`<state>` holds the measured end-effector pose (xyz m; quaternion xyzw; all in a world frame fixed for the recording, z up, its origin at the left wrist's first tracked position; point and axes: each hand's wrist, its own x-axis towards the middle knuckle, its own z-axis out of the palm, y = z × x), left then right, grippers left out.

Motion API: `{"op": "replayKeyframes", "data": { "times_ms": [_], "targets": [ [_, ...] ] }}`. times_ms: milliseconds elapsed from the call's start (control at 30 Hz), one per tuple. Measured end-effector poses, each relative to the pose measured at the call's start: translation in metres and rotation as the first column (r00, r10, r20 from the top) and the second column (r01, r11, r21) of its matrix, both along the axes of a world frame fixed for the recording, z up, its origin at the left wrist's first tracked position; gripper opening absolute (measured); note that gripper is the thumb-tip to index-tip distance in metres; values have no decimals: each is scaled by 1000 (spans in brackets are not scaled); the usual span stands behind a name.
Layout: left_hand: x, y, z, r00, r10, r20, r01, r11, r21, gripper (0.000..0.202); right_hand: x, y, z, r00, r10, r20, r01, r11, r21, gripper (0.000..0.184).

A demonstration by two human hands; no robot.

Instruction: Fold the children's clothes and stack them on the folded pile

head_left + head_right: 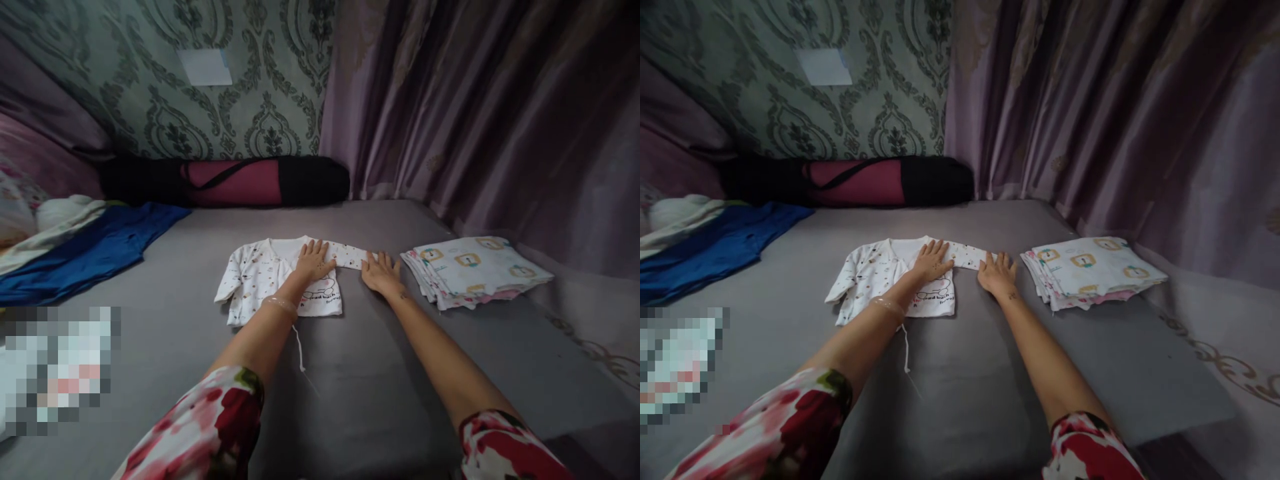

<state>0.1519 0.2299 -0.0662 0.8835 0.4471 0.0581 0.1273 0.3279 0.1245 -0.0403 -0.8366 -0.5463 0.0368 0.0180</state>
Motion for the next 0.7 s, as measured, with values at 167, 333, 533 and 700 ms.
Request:
{"op": "replayKeyframes", "data": {
  "times_ms": [167, 333, 533, 700],
  "targets": [
    [0, -2, 1, 1000, -2, 22, 2, 1000, -4, 72, -18, 18, -1, 978, 203, -37, -199, 975, 99, 56],
    [1, 4, 4, 995, 0, 99, 11, 994, -112, 67, -21, 34, -7, 974, 189, -120, -193, 981, -20, 57],
    [-8, 14, 28, 908, 156, 390, -71, 972, -226, 53, -48, 55, -8, 942, 320, -102, -311, 946, 92, 59],
    [-80, 13, 60, 801, 233, 552, -168, 972, -166, 43, -66, 58, -14, 921, 382, -81, -380, 924, 43, 62]
  ]
}}
